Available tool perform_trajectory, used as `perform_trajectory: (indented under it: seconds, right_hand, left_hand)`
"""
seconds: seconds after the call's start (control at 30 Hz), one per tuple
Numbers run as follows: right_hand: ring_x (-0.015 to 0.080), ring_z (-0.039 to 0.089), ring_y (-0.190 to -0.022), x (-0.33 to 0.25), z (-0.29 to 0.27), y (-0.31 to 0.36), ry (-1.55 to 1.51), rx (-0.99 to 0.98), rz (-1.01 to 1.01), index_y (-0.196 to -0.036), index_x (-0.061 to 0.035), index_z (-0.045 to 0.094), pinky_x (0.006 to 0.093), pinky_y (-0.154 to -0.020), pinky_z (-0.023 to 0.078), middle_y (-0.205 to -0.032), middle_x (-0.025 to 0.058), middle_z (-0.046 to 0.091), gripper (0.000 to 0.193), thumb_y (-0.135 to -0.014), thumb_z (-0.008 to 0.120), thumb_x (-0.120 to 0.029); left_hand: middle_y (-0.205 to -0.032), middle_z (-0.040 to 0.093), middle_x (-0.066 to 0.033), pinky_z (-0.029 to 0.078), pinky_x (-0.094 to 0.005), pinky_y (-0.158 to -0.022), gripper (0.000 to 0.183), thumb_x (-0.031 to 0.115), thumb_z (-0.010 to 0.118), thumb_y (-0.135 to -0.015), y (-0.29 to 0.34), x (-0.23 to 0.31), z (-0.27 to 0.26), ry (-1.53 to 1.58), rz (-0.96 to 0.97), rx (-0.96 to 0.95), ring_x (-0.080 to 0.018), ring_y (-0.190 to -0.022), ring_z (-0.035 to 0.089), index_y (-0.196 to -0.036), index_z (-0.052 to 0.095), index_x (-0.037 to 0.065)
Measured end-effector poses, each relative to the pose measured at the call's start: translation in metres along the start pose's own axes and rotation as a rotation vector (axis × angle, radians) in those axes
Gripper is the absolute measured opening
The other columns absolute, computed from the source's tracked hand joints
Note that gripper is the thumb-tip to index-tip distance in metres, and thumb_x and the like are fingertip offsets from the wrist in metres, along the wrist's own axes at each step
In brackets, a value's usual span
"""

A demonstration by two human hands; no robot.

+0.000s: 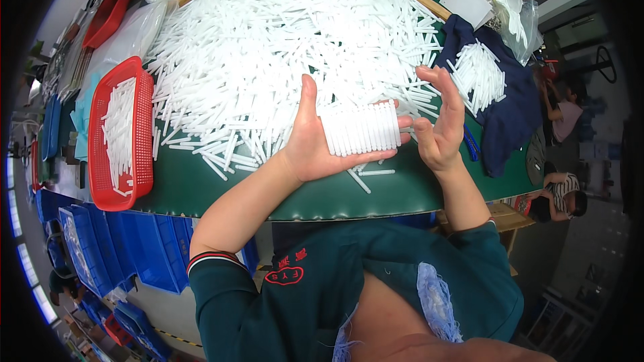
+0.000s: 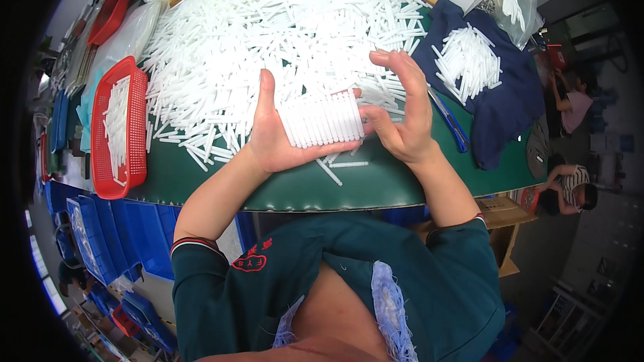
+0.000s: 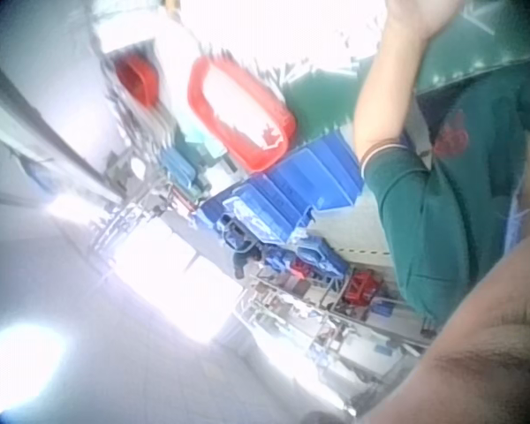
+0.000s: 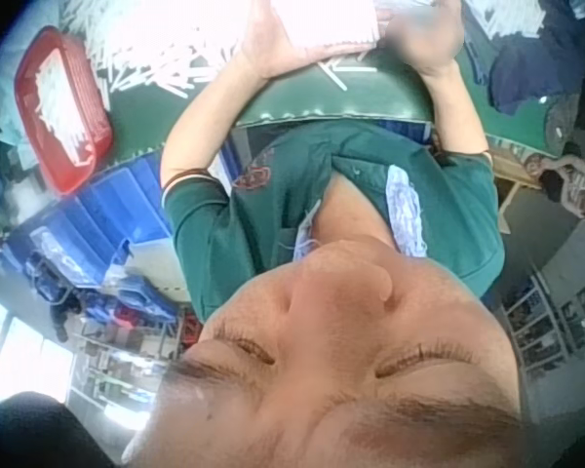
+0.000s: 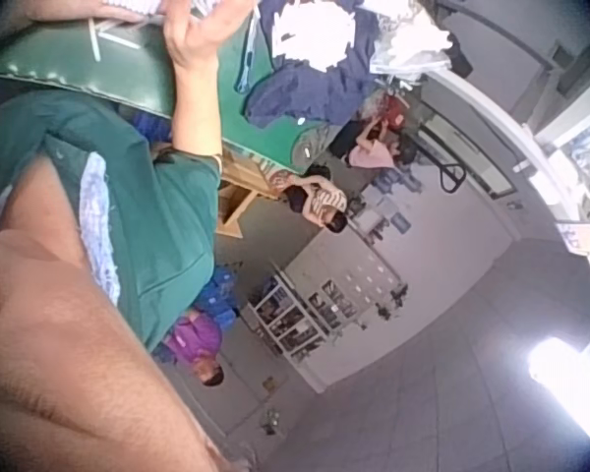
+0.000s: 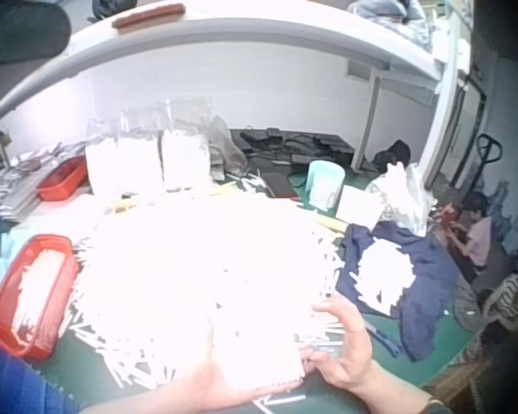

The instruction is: Manually sorting and counting small white plastic components at a factory workbench.

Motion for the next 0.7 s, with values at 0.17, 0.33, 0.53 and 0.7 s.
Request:
perform_trajectory:
  seconds: [0.17, 0.33, 0.53, 0.7]
  right_hand:
    - [0.0336, 0.05, -0.12, -0.005, 0.002, -0.006, 0.055, -0.06, 0.02, -0.119, -0.0037, 0.054, 0.0504, -0.106, 0.031, -0.125, 0.0157, 0.056, 0.044, -0.082, 0.069, -0.022]
    - [0.0357, 0.043, -0.127, -0.018, 0.008, -0.015, 0.121, -0.29, 0.101, -0.101, -0.0113, 0.064, 0.054, -0.108, 0.025, -0.127, 0.0124, 0.054, 0.035, -0.073, 0.075, -0.028]
    - [0.0337, 0.042, -0.128, -0.015, 0.012, -0.01, -0.037, -0.453, 0.248, -0.099, -0.0121, 0.064, 0.0475, -0.106, 0.03, -0.13, 0.0104, 0.053, 0.034, -0.07, 0.076, -0.027]
    - [0.0303, 0.044, -0.126, -0.014, 0.013, -0.006, -0.283, -0.448, 0.434, -0.098, -0.0091, 0.064, 0.0399, -0.105, 0.033, -0.131, 0.0109, 0.053, 0.027, -0.074, 0.073, -0.017]
  left_hand:
    - [-0.148, 0.033, -0.015, 0.021, -0.0587, -0.11, 0.11, 0.09, 0.022, -0.071, 0.001, -0.002, 0.0, -0.008, 0.005, 0.103, -0.0375, -0.136, 0.031, -0.147, 0.025, 0.01]
    - [-0.148, 0.032, -0.0131, 0.026, -0.058, -0.109, 0.101, 0.087, 0.016, -0.076, -0.002, -0.009, 0.005, -0.243, -0.021, 0.128, -0.0323, -0.136, 0.033, -0.149, 0.022, 0.017]
    - [-0.15, 0.025, -0.0111, 0.032, -0.0569, -0.106, 0.095, 0.085, 0.014, -0.078, -0.001, -0.012, -0.003, -0.24, -0.049, 0.186, -0.0302, -0.135, 0.033, -0.149, 0.018, 0.021]
    - [-0.15, 0.026, -0.0112, 0.032, -0.0574, -0.107, 0.095, 0.085, 0.014, -0.078, -0.002, -0.012, -0.009, -0.177, -0.078, 0.156, -0.0296, -0.135, 0.033, -0.149, 0.018, 0.021]
Point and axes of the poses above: each hand's wrist, its own y-axis away from the middle knuckle, its own z-axis out of the palm, x = y × z, the point moved 1 cm from there along -y, towards the middle knuckle
